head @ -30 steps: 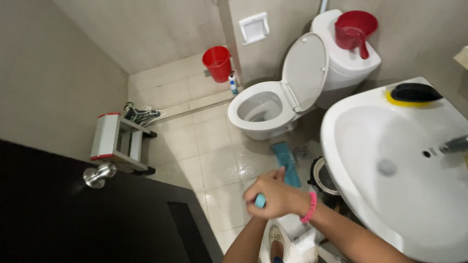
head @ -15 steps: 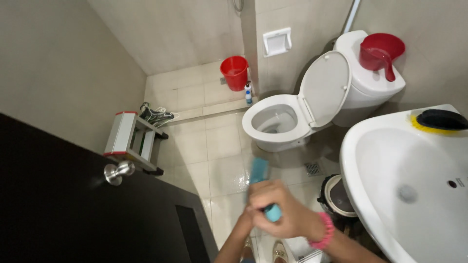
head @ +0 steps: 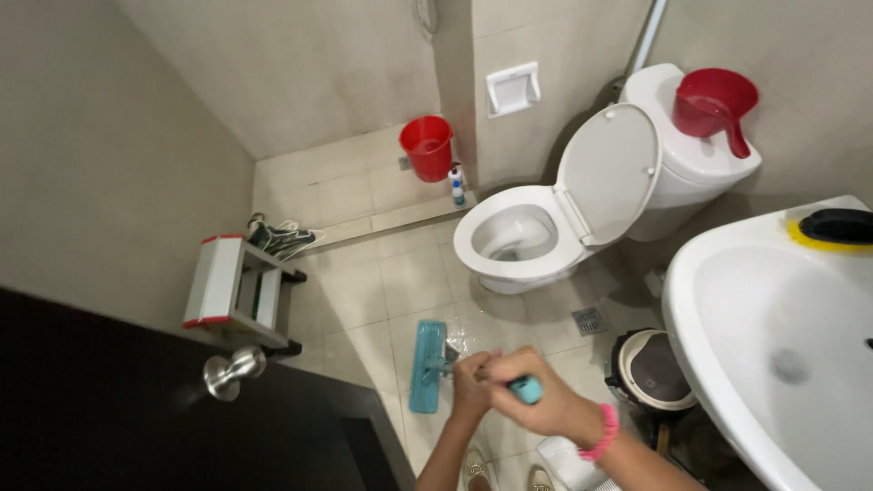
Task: The person fills a red bucket with water from a shower head, then uses a blue mop to clean the tiled bathroom floor. They repeatedly mop the floor, wring the mop, and rinse their hands under the shower stream.
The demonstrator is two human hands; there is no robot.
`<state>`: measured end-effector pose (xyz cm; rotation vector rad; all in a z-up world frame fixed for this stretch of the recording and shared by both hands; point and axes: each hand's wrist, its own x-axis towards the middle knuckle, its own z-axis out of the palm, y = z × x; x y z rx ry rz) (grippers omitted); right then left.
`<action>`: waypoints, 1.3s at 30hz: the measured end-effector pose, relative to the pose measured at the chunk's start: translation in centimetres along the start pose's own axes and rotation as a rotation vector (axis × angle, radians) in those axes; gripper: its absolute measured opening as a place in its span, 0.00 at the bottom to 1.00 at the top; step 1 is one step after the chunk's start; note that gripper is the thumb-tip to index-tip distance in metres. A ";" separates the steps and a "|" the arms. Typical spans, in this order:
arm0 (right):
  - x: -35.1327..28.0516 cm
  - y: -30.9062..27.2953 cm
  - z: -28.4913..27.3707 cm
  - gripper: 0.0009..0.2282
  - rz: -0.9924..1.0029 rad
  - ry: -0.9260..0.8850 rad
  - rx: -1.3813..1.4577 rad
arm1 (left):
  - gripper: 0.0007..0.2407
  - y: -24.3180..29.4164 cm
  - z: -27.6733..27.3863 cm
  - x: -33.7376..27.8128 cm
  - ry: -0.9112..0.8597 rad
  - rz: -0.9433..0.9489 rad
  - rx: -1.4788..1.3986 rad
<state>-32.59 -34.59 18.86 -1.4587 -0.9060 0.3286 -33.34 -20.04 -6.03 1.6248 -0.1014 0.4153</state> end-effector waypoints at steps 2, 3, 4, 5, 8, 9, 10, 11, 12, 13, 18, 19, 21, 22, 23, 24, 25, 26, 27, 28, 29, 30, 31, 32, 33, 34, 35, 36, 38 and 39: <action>0.3 -0.8 -0.9 0.06 -0.096 0.052 0.027 | 0.11 2.2 1.6 1.6 -0.028 -0.106 0.089; 0.4 -1.2 -1.3 0.04 -0.197 0.095 0.060 | 0.16 3.3 2.4 2.2 -0.053 -0.211 0.185; 0.2 -1.3 -1.8 0.04 -0.193 0.100 0.057 | 0.16 3.6 3.1 2.8 -0.059 -0.212 0.182; -0.1 -1.3 -2.4 0.05 -0.097 0.126 -0.004 | 0.17 3.9 3.9 3.3 -0.097 -0.195 0.152; -1.5 -0.1 -3.7 0.10 0.121 0.190 -0.155 | 0.18 4.2 6.2 4.7 -0.158 -0.172 0.120; -2.1 0.6 -4.1 0.14 0.239 0.216 -0.242 | 0.19 4.2 7.0 5.2 -0.171 -0.166 0.122; -1.7 0.0 -4.2 0.14 0.242 0.223 -0.248 | 0.19 1.5 8.0 4.8 -0.178 -0.164 0.115; -1.3 -0.7 -4.3 0.12 0.171 0.233 -0.254 | 0.17 -1.1 9.1 4.4 -0.212 -0.127 -0.030; -0.8 -1.3 -4.3 0.10 0.098 0.241 -0.259 | 0.16 -3.6 10.1 4.0 -0.245 -0.089 -0.173; -0.9 -1.3 -4.6 0.10 0.100 0.247 -0.265 | 0.16 -2.6 10.9 4.8 -0.251 -0.088 -0.178; -2.9 1.1 -4.8 0.10 0.280 0.443 -0.385 | 0.09 -0.9 13.7 5.9 -0.327 0.161 0.143; -2.3 0.6 -4.4 0.10 0.278 0.442 -0.387 | 0.09 -1.1 13.8 6.0 -0.325 0.164 0.142; -1.5 -0.5 -3.1 0.04 0.081 0.484 -0.440 | 0.08 -1.5 13.7 5.5 -0.444 0.169 0.058; -1.3 -0.6 -2.5 0.04 0.078 0.485 -0.441 | 0.08 -3.6 13.5 4.9 -0.444 0.171 0.059; -1.2 -0.8 -1.9 0.03 0.090 0.454 -0.465 | 0.07 -5.7 13.4 4.3 -0.474 0.187 -0.114; -1.2 -0.9 -1.2 0.03 0.103 0.427 -0.489 | 0.06 -7.8 13.2 3.7 -0.505 0.201 -0.288; -1.0 -1.4 -0.6 0.03 0.102 0.432 -0.488 | 0.06 -5.2 11.4 3.2 -0.510 0.202 -0.287; -0.9 -1.8 0.0 0.03 0.104 0.379 -0.492 | 0.05 -2.6 9.5 2.7 -0.520 0.214 -0.405; -0.8 -2.2 0.5 0.03 0.106 0.327 -0.496 | 0.09 0.0 7.7 2.3 -0.532 0.228 -0.518; -0.5 -2.6 1.3 0.03 0.109 0.336 -0.497 | 0.09 -0.1 7.0 2.2 -0.541 0.227 -0.521; -0.1 -2.9 2.1 0.03 0.016 0.292 -0.470 | 0.03 -0.2 6.3 2.1 -0.588 0.130 -0.423; 0.1 -3.2 2.8 0.03 -0.072 0.248 -0.443 | 0.09 -0.2 5.7 1.9 -0.647 0.037 -0.325; 0.5 -3.6 3.6 0.03 -0.065 0.260 -0.445 | 0.09 -1.9 4.8 0.8 -0.659 0.033 -0.329; 1.1 -3.9 4.3 0.03 -0.068 0.212 -0.408 | 0.11 -3.5 3.9 -0.1 -0.590 0.070 -0.191; 1.7 -4.3 5.0 0.03 -0.071 0.165 -0.371 | 0.14 -5.2 2.9 -0.9 -0.518 0.106 -0.054; 1.8 -3.9 5.6 0.03 -0.069 0.172 -0.373 | 0.14 -4.7 2.0 -0.8 -0.525 0.106 -0.056; 2.0 -3.6 6.2 0.08 0.012 0.154 -0.316 | 0.11 -4.1 1.1 -0.7 -0.510 0.038 -0.111; 2.2 -3.2 6.8 0.13 0.091 0.130 -0.260 | 0.08 -3.6 0.2 -0.6 -0.487 -0.030 -0.165; 3.6 -3.5 6.4 0.10 0.063 0.161 -0.252 | 0.03 -2.1 -1.0 -0.6 -0.451 -0.134 -0.245; 4.3 -3.7 6.3 0.08 0.036 0.191 -0.241 | 0.01 -1.2 -1.8 -0.8 -0.411 -0.239 -0.321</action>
